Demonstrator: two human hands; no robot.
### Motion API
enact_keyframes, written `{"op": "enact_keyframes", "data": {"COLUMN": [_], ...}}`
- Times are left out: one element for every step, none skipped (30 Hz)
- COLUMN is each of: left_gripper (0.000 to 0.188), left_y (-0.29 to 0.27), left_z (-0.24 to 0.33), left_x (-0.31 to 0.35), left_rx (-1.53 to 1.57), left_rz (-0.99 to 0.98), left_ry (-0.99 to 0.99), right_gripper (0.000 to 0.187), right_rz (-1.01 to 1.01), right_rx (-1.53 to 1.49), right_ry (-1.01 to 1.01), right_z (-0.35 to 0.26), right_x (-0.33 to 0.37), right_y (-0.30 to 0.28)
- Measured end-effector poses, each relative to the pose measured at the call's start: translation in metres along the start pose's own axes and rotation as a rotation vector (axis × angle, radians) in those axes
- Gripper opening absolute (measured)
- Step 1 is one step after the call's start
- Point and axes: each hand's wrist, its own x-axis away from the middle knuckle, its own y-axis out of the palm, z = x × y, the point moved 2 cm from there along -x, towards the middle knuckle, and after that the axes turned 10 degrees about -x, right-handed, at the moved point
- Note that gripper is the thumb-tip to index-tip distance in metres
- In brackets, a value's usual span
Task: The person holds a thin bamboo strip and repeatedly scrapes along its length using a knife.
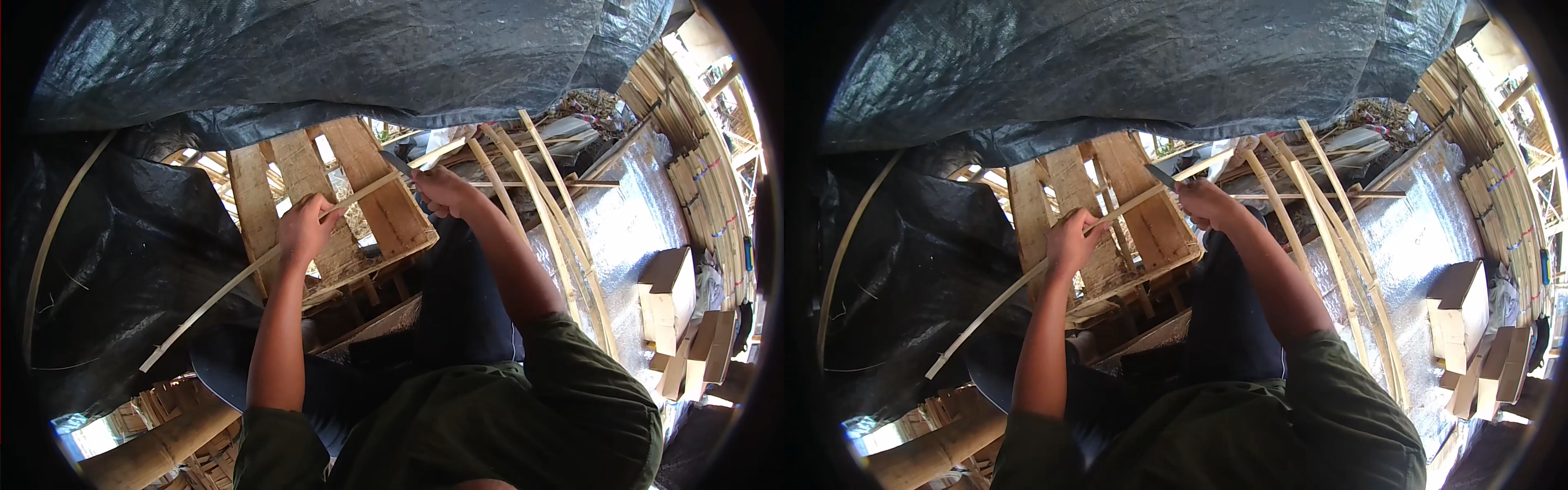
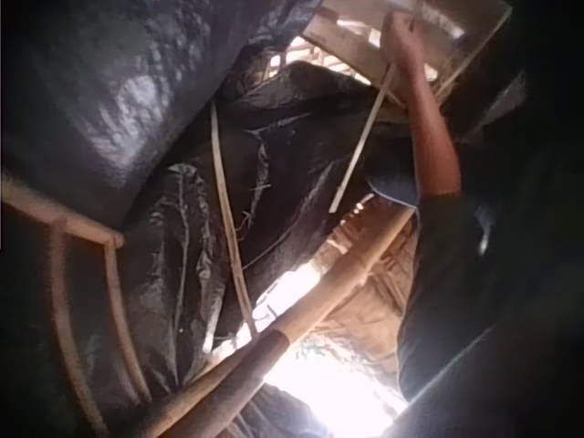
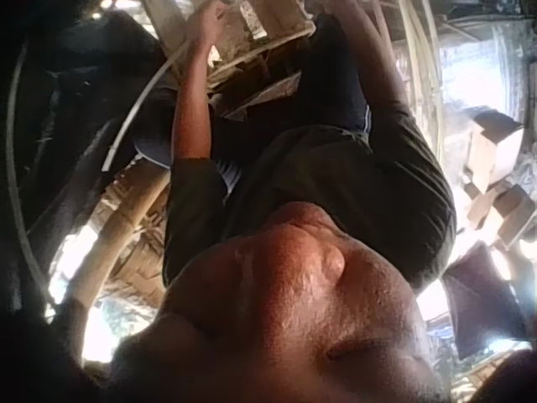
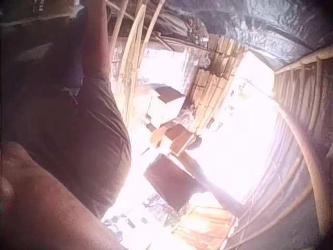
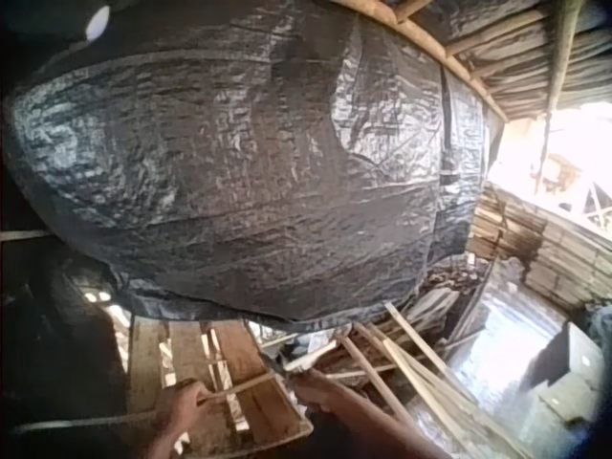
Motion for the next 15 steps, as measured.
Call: {"op": "enact_keyframes", "data": {"left_gripper": [0.030,0.030,0.031,0.032,0.033,0.033,0.031,0.030,0.030,0.029,0.029,0.029,0.031,0.034,0.034], "left_y": [-0.001,-0.001,-0.004,-0.005,-0.003,-0.003,-0.004,-0.003,-0.003,-0.004,-0.006,-0.005,-0.005,-0.006,-0.007], "left_z": [0.000,0.001,0.000,-0.001,0.003,0.006,0.004,0.003,0.003,0.000,-0.003,-0.005,-0.007,-0.004,-0.001], "left_x": [0.000,-0.001,0.000,0.001,-0.001,-0.001,0.000,0.000,-0.001,0.001,0.003,0.004,0.004,0.002,0.001], "left_rx": [-0.007,-0.011,-0.002,0.008,0.048,0.051,0.030,0.011,0.017,0.005,-0.007,-0.003,0.010,0.026,0.031], "left_rz": [-0.008,-0.004,0.004,0.012,0.015,0.014,-0.005,-0.023,-0.021,-0.028,-0.034,-0.031,-0.007,0.018,0.023], "left_ry": [-0.013,-0.013,-0.014,-0.015,-0.023,-0.018,-0.029,-0.038,-0.039,-0.038,-0.033,-0.037,-0.021,-0.001,-0.002], "right_gripper": [0.034,0.036,0.035,0.033,0.031,0.028,0.028,0.027,0.028,0.031,0.031,0.031,0.031,0.030,0.031], "right_rz": [0.002,0.006,0.018,0.057,0.124,0.192,0.187,0.320,0.457,0.413,0.368,0.323,0.326,0.334,0.484], "right_rx": [-0.054,-0.110,-0.042,-0.078,-0.082,-0.086,-0.082,0.086,0.255,0.252,0.258,0.263,0.247,0.229,0.099], "right_ry": [0.022,0.043,0.071,0.017,-0.031,-0.074,-0.074,-0.120,-0.165,-0.052,-0.065,-0.077,-0.152,-0.229,-0.193], "right_z": [0.003,0.004,0.001,0.002,0.006,0.009,0.009,0.007,0.006,0.005,0.003,0.001,0.006,-0.003,-0.009], "right_x": [-0.003,-0.007,-0.008,-0.011,-0.022,-0.032,-0.033,-0.030,-0.023,-0.015,-0.002,0.006,-0.004,-0.002,0.000], "right_y": [0.000,-0.001,-0.008,-0.023,-0.058,-0.083,-0.077,-0.070,-0.061,-0.034,-0.015,-0.004,-0.021,-0.033,-0.046]}}
